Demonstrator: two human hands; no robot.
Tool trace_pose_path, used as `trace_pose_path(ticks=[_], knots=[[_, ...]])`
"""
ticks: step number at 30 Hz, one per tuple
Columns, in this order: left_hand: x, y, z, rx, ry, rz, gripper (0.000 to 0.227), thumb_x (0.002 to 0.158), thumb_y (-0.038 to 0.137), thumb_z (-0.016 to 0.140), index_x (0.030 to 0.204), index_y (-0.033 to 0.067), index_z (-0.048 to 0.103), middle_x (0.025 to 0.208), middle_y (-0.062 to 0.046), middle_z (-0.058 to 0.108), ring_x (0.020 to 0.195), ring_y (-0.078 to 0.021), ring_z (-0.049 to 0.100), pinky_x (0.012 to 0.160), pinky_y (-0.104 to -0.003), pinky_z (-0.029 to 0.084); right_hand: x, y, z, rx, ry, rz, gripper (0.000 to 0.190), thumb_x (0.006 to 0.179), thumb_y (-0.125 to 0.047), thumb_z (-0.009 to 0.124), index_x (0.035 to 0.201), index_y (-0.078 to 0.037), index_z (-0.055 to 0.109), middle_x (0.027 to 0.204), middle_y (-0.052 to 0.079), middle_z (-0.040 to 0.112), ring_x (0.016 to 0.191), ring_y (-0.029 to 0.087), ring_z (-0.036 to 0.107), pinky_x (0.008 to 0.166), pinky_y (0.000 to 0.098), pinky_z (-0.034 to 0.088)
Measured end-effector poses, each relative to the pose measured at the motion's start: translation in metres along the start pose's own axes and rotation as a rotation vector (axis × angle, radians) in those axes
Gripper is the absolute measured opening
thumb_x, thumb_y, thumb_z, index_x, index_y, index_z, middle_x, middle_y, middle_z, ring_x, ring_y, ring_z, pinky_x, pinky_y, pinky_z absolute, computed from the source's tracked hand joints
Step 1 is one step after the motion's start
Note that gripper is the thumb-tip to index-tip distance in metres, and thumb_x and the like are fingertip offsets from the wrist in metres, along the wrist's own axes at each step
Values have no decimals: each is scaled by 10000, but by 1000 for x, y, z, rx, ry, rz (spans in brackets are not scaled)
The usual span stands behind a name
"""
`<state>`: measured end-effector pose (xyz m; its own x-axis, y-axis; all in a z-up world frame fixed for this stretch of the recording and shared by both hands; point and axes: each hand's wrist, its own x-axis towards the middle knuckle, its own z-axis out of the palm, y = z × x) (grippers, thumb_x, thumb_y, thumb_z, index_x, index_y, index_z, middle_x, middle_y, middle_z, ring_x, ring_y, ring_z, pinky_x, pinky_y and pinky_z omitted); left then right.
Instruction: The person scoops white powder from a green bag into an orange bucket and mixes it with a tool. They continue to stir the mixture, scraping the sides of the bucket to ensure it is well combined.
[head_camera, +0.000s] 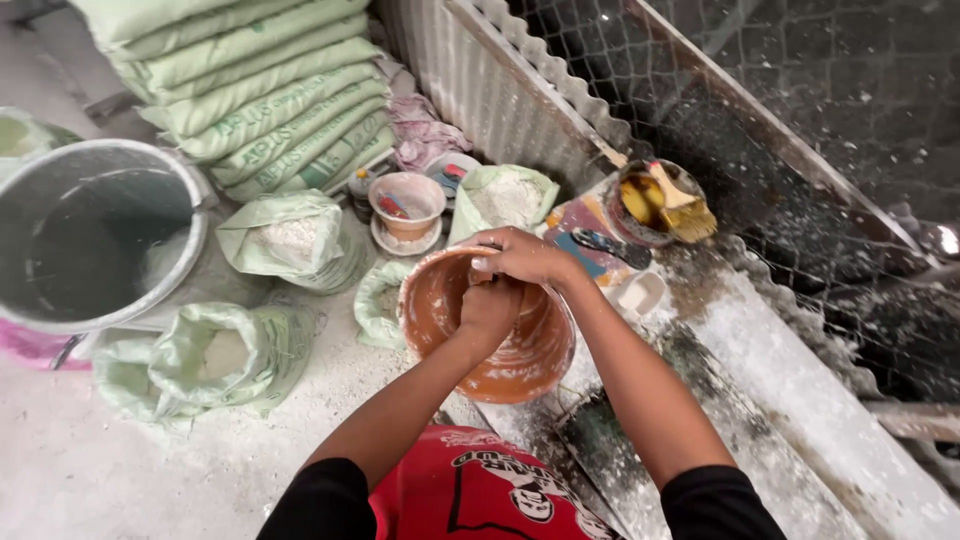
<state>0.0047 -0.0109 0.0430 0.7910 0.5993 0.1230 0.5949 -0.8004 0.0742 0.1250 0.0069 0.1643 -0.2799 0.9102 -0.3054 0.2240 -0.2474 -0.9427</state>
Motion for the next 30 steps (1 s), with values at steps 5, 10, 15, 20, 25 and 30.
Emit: trace_pose_path(ticks=[5,10,15,20,25,30], knots=[[-7,-29,6,20,-80,152,129,931,157,631,983,173,748,878,-43,762,776,-210,752,590,-384,566,20,6,2,-86,5,43,372,900,-40,629,1267,-43,688,936,62,735,836,145,688,778,318,569],[4,-45,-4,28,-211,219,179,976,176,600,952,191,777,916,-62,784,803,-220,742,657,-402,553,24,-23,14,-222,107,195,412,889,-77,630,1296,-97,692,919,118,726,800,198,665,756,350,552],[-6,-66,12,55,106,177,212,925,174,587,1055,197,753,920,-80,765,778,-265,742,553,-416,560,27,-33,29,-366,80,61,382,871,-130,637,1246,-123,709,1073,77,774,972,166,712,894,322,549],[-12,-68,21,65,-8,118,244,910,178,579,1109,162,720,952,-90,763,823,-259,745,582,-422,570,30,-38,32,-399,84,62,391,855,-134,636,1238,-130,714,1091,83,770,1001,172,714,917,329,536],[-28,-66,37,-274,-160,-147,294,980,161,516,1228,90,657,956,-151,754,840,-322,748,659,-478,588,23,-34,36,-381,163,21,394,844,-135,639,1231,-114,710,1112,79,770,1020,165,715,933,322,531],[-34,-32,-44,-639,-577,-355,315,994,121,433,1176,27,672,1083,-250,713,900,-400,759,754,-514,632,4,-54,47,-377,192,165,419,856,-156,666,1272,-123,706,1035,106,755,863,231,709,788,374,570]])
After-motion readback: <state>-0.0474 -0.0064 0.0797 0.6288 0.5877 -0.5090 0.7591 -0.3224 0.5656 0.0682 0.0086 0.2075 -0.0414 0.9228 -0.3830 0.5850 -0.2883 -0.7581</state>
